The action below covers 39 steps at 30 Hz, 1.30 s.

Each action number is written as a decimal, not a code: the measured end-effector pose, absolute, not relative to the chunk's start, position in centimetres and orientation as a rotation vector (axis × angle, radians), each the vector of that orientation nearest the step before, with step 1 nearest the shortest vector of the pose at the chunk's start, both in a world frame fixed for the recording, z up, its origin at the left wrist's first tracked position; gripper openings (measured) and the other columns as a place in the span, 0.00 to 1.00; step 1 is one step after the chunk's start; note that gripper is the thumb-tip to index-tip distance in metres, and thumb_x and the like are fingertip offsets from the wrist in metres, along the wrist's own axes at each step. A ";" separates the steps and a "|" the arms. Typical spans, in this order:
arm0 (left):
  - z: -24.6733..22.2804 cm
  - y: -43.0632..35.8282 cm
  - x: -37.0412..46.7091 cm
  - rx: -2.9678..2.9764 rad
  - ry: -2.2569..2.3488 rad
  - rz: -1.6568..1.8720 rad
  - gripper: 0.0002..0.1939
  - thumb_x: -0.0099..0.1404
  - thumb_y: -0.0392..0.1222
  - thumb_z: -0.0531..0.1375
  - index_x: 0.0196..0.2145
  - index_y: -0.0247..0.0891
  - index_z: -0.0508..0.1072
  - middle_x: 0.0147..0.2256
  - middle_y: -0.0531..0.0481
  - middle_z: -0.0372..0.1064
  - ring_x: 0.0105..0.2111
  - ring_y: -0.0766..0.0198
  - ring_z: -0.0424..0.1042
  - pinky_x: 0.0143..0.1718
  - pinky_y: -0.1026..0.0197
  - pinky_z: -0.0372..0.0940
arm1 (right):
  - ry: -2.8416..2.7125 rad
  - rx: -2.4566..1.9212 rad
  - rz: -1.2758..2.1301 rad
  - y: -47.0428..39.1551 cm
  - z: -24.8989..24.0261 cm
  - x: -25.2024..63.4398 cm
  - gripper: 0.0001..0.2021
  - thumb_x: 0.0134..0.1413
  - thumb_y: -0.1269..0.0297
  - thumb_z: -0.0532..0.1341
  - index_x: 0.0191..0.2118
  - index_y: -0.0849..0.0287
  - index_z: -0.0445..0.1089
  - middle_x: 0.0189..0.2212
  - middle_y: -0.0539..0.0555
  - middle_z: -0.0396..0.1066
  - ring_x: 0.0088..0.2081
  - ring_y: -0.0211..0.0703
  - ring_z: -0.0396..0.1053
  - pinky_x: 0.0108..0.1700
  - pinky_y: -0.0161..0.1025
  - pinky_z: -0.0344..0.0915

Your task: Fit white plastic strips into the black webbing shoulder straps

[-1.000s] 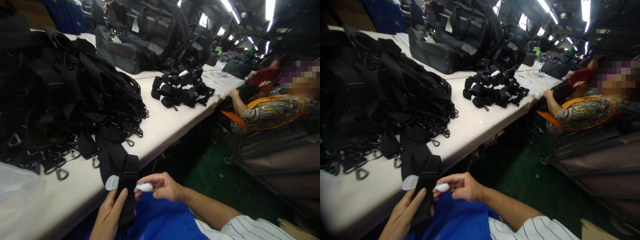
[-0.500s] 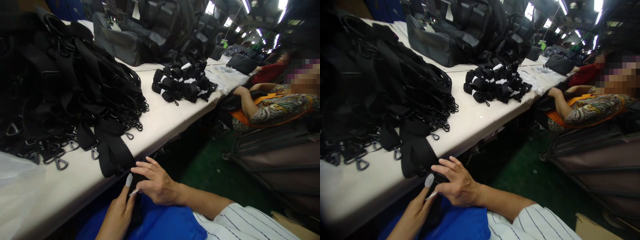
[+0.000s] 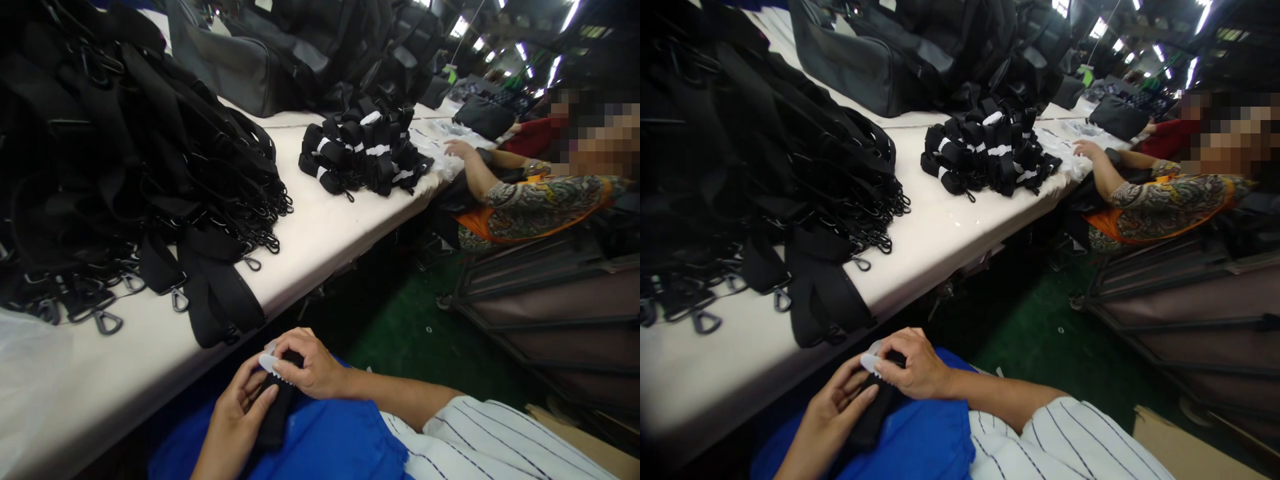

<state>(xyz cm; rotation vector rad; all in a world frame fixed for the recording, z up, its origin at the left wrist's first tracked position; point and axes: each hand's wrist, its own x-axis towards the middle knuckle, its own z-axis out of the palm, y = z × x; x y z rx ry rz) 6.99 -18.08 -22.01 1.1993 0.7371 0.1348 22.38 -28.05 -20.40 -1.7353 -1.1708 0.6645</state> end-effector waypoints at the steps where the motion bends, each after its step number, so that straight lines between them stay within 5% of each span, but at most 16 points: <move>1: -22.1 -18.2 6.9 1.169 0.755 0.142 0.28 0.59 0.50 0.66 0.53 0.38 0.64 0.52 0.41 0.74 0.52 0.52 0.73 0.56 0.53 0.67 | -1.142 -1.734 0.673 -27.9 -20.4 22.1 0.07 0.59 0.60 0.63 0.37 0.57 0.72 0.38 0.51 0.76 0.43 0.40 0.70 0.52 0.40 0.57; 5: -22.4 -18.5 6.6 1.117 0.774 0.187 0.33 0.56 0.50 0.68 0.55 0.41 0.60 0.47 0.44 0.76 0.50 0.55 0.74 0.50 0.59 0.71 | -1.050 -1.662 0.652 -27.5 -20.6 21.6 0.11 0.58 0.55 0.63 0.32 0.58 0.71 0.31 0.50 0.74 0.38 0.40 0.69 0.51 0.40 0.60; 13: -21.3 -17.5 7.4 1.228 0.721 0.154 0.25 0.59 0.55 0.64 0.49 0.40 0.66 0.48 0.44 0.73 0.46 0.55 0.75 0.48 0.58 0.70 | -0.977 -1.524 0.797 -27.8 -20.9 21.5 0.12 0.58 0.54 0.61 0.35 0.60 0.70 0.35 0.54 0.73 0.38 0.40 0.71 0.44 0.37 0.67; 18: -20.9 -18.0 7.4 1.469 0.820 0.153 0.23 0.63 0.59 0.58 0.49 0.41 0.67 0.41 0.47 0.75 0.38 0.59 0.74 0.39 0.61 0.68 | -0.852 -1.500 0.884 -28.1 -21.1 21.4 0.11 0.58 0.58 0.63 0.38 0.61 0.72 0.37 0.55 0.74 0.40 0.42 0.72 0.46 0.39 0.67; 28: -20.6 -18.2 7.5 1.381 0.997 0.269 0.22 0.57 0.61 0.62 0.35 0.38 0.75 0.29 0.52 0.73 0.29 0.61 0.69 0.31 0.64 0.64 | -0.747 -1.484 0.976 -27.9 -21.4 21.7 0.12 0.51 0.57 0.68 0.31 0.61 0.73 0.33 0.52 0.73 0.37 0.40 0.70 0.44 0.37 0.66; 39: -20.9 -19.2 7.3 1.931 0.734 0.609 0.08 0.69 0.42 0.56 0.38 0.39 0.75 0.34 0.51 0.70 0.35 0.64 0.71 0.39 0.64 0.63 | -0.709 -1.735 1.108 -27.1 -20.9 21.5 0.08 0.46 0.63 0.66 0.26 0.61 0.68 0.24 0.48 0.70 0.28 0.35 0.66 0.32 0.31 0.62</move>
